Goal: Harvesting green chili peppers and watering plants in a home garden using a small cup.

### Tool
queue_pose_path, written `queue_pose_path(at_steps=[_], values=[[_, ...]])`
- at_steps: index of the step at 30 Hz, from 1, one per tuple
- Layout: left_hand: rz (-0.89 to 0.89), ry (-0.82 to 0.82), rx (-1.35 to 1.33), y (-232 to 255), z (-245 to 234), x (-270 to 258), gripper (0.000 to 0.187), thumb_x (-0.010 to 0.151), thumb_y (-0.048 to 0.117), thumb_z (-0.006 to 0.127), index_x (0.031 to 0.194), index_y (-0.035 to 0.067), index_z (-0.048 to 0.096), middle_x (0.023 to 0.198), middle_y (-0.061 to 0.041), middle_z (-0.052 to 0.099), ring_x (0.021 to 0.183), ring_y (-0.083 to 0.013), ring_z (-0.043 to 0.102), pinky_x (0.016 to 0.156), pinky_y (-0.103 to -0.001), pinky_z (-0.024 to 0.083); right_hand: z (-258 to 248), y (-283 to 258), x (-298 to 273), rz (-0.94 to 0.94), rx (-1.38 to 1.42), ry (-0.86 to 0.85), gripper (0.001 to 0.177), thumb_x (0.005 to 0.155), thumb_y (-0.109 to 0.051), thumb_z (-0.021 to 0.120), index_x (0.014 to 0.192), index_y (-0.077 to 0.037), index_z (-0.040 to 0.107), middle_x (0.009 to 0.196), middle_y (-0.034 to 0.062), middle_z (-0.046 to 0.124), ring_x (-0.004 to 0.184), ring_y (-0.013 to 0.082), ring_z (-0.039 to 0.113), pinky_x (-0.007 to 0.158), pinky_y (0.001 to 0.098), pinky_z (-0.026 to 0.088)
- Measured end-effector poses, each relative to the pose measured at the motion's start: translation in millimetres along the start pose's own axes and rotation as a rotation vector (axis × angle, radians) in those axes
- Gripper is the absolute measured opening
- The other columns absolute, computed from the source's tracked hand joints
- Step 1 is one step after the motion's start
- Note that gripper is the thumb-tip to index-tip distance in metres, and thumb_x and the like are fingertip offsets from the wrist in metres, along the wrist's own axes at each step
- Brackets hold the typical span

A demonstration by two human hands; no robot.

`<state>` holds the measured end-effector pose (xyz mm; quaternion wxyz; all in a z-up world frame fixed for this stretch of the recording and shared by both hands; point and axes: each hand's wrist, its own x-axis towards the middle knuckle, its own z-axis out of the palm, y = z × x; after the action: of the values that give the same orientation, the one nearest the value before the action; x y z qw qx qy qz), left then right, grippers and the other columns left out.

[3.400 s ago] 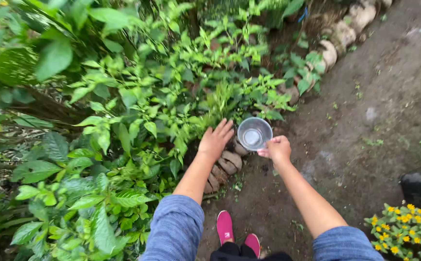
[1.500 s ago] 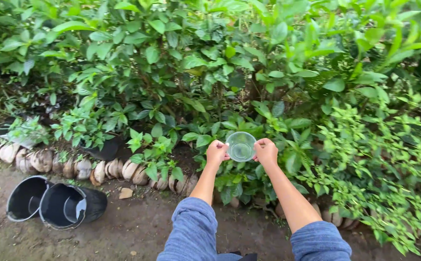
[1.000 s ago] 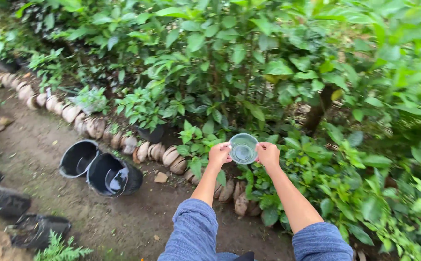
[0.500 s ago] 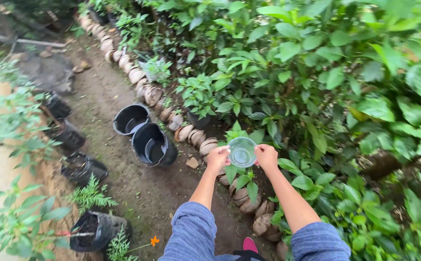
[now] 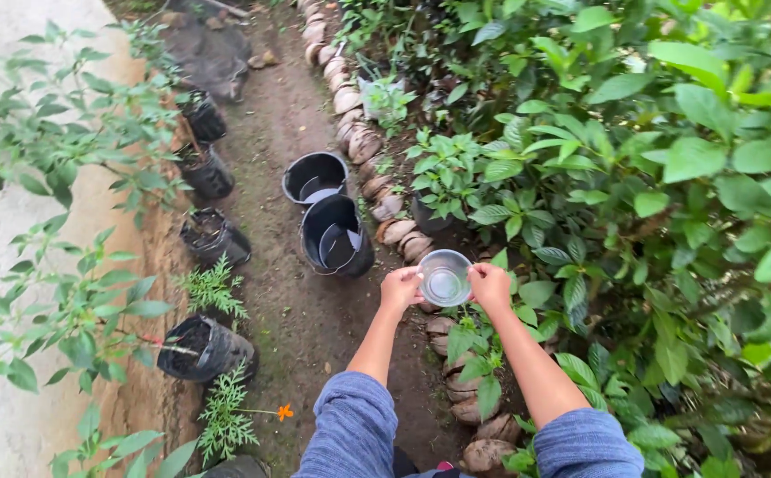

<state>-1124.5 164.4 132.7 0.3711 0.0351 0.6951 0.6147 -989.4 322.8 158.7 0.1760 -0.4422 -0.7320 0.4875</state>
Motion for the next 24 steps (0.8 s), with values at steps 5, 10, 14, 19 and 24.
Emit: queue_pose_path(at_steps=[5,10,14,19,24], values=[[-0.035,0.074,-0.043,-0.2,-33.3,20.8,0.029,0.091,0.012,0.072,0.119,0.007,0.076,0.089,-0.003,0.074,0.062,-0.0097,0.066,0.059,-0.03,0.064,49.4,5.1,27.7,0.012,0.047,-0.101,0.018,0.094,-0.017,0.067,0.09,-0.001,0.075,0.067,0.0072,0.072,0.045,0.0157,0.065,0.042,0.0322,0.052],[-0.039,0.125,-0.081,-1.9,-77.3,63.0,0.028,0.091,0.012,0.072,0.118,0.006,0.076,0.088,-0.003,0.074,0.062,-0.0097,0.066,0.06,-0.031,0.065,102.8,-21.2,53.8,-0.025,-0.013,-0.137,0.019,0.094,-0.017,0.068,0.091,-0.001,0.077,0.068,0.0074,0.075,0.046,0.0146,0.068,0.046,0.0285,0.055],[-0.049,0.166,-0.082,6.1,-129.5,102.5,0.028,0.091,0.012,0.072,0.119,0.007,0.076,0.088,-0.003,0.072,0.063,-0.0097,0.065,0.06,-0.032,0.065,164.2,-50.2,78.3,-0.01,-0.003,-0.185,0.018,0.093,-0.018,0.069,0.093,-0.001,0.077,0.068,0.0067,0.074,0.046,0.0151,0.068,0.045,0.0312,0.054],[-0.066,0.185,-0.103,12.0,-199.3,169.1,0.028,0.092,0.012,0.072,0.118,0.007,0.076,0.088,-0.003,0.071,0.064,-0.0095,0.065,0.061,-0.031,0.065,253.0,-71.3,124.5,-0.006,-0.044,-0.23,0.021,0.095,-0.02,0.068,0.092,-0.001,0.078,0.066,0.0091,0.073,0.046,0.0157,0.067,0.046,0.0325,0.053],[-0.1,0.203,-0.119,30.5,-258.1,227.6,0.031,0.091,0.012,0.071,0.122,0.009,0.074,0.088,-0.001,0.072,0.063,-0.0108,0.066,0.06,-0.031,0.064,328.1,-93.9,169.6,-0.058,-0.015,-0.289,0.02,0.095,-0.02,0.068,0.096,-0.002,0.076,0.068,0.0073,0.073,0.045,0.0157,0.066,0.044,0.0327,0.053]])
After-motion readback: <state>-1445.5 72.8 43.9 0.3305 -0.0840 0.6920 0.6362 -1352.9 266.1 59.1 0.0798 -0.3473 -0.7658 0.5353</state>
